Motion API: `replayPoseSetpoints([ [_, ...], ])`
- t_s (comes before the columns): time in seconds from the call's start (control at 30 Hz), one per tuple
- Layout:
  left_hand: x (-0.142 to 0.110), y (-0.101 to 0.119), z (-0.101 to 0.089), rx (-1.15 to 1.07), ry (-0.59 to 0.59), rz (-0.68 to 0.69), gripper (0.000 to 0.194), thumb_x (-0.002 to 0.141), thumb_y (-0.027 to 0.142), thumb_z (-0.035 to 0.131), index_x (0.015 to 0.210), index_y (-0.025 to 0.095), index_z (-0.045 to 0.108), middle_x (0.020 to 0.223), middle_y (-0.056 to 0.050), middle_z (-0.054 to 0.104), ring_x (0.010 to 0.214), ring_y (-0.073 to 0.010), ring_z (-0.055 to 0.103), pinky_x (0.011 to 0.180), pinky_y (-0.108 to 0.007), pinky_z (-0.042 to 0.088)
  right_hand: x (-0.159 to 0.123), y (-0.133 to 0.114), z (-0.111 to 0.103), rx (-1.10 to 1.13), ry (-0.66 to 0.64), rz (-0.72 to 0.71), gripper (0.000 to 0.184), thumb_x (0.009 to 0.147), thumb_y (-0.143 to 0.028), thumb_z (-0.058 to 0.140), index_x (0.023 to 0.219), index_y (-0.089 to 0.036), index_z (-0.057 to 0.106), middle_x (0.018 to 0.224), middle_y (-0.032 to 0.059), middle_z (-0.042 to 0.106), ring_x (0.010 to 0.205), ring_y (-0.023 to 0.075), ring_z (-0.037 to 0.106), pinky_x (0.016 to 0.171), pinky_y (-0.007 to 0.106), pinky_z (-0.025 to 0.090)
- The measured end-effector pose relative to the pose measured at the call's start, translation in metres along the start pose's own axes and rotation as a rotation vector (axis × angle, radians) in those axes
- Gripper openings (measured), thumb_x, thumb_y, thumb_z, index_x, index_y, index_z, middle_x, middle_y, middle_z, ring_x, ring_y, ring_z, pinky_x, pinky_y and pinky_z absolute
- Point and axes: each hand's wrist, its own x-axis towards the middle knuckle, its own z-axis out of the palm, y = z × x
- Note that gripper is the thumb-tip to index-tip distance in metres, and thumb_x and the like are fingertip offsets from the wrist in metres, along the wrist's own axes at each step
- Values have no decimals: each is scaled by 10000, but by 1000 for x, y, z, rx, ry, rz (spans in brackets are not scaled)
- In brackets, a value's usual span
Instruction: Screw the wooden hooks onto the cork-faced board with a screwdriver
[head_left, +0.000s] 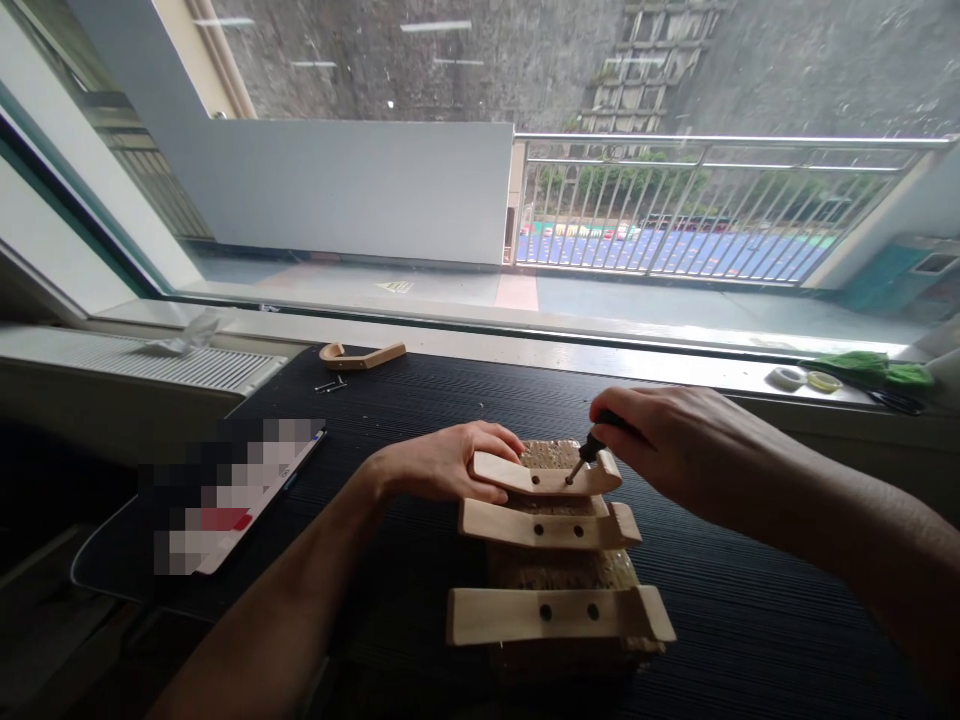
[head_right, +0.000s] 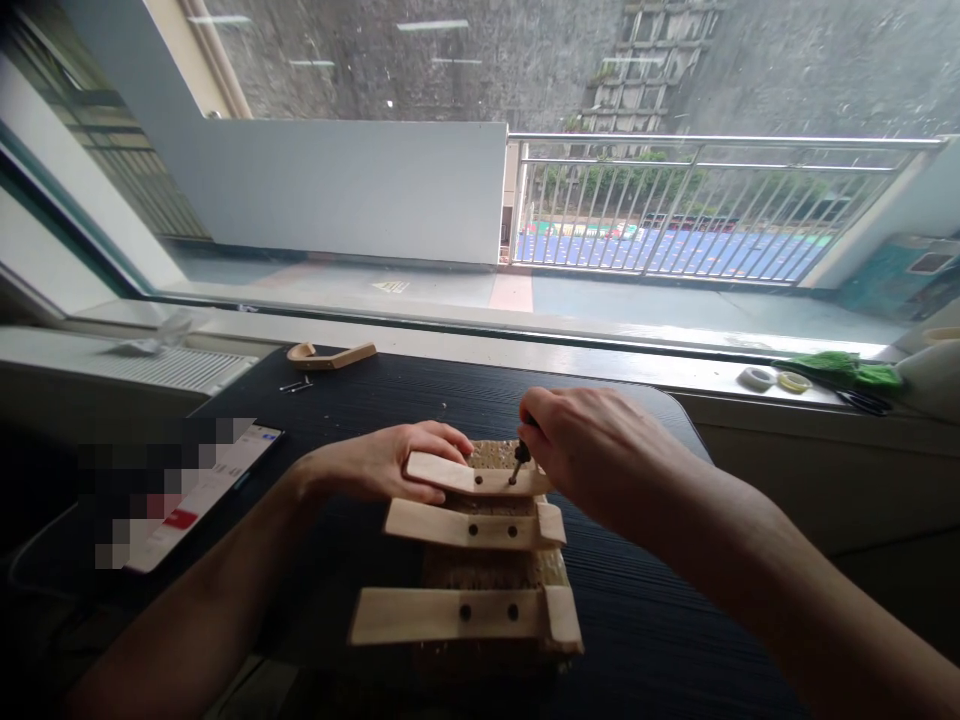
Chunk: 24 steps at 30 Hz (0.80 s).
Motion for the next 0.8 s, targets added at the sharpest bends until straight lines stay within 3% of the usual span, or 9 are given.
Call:
replayPoseSetpoints([
  [0.27, 1, -10, 0, -42, -7, 19, 389, 724, 279, 718, 1095, 174, 663, 1212, -79, 562, 1104, -209, 545, 977, -287, 400, -7, -6, -4, -34, 31, 67, 282, 926, -336, 410, 762, -190, 587, 616, 20, 610, 538, 138, 508, 505, 253, 243],
  [0.43, -2, -6, -4, -90, -30, -18, 463, 703, 298, 738, 1143, 190, 639, 1265, -80, 548, 1162, -228, 514, 1007, -311, 380, -10, -4, -17, 48, 36, -53, 217, 900, -355, 458, 865, -213, 618, 683, 10, 637, 594, 141, 553, 506, 242, 253],
  [0.6, -8, -7, -2, -188, 11, 5, 512, 690, 331, 754, 1168, 203, 624, 1266, -84, 563, 1169, -226, 517, 1033, -337, 368, -13, -14, -28, 34, -24, -165, 224, 893, -206, 440, 736, -182, 597, 686, 23, 657, 628, 141, 594, 525, 250, 265],
  [0.8, -9, -16, 3, -295, 55, 7, 577, 606, 366, 811, 1139, 219, 647, 1291, -82, 553, 1224, -264, 472, 1068, -382, 330, -9, -19, -13, -46, 53, -95, 212, 911, -202, 422, 786, -160, 589, 646, 40, 667, 584, 161, 636, 482, 277, 215],
])
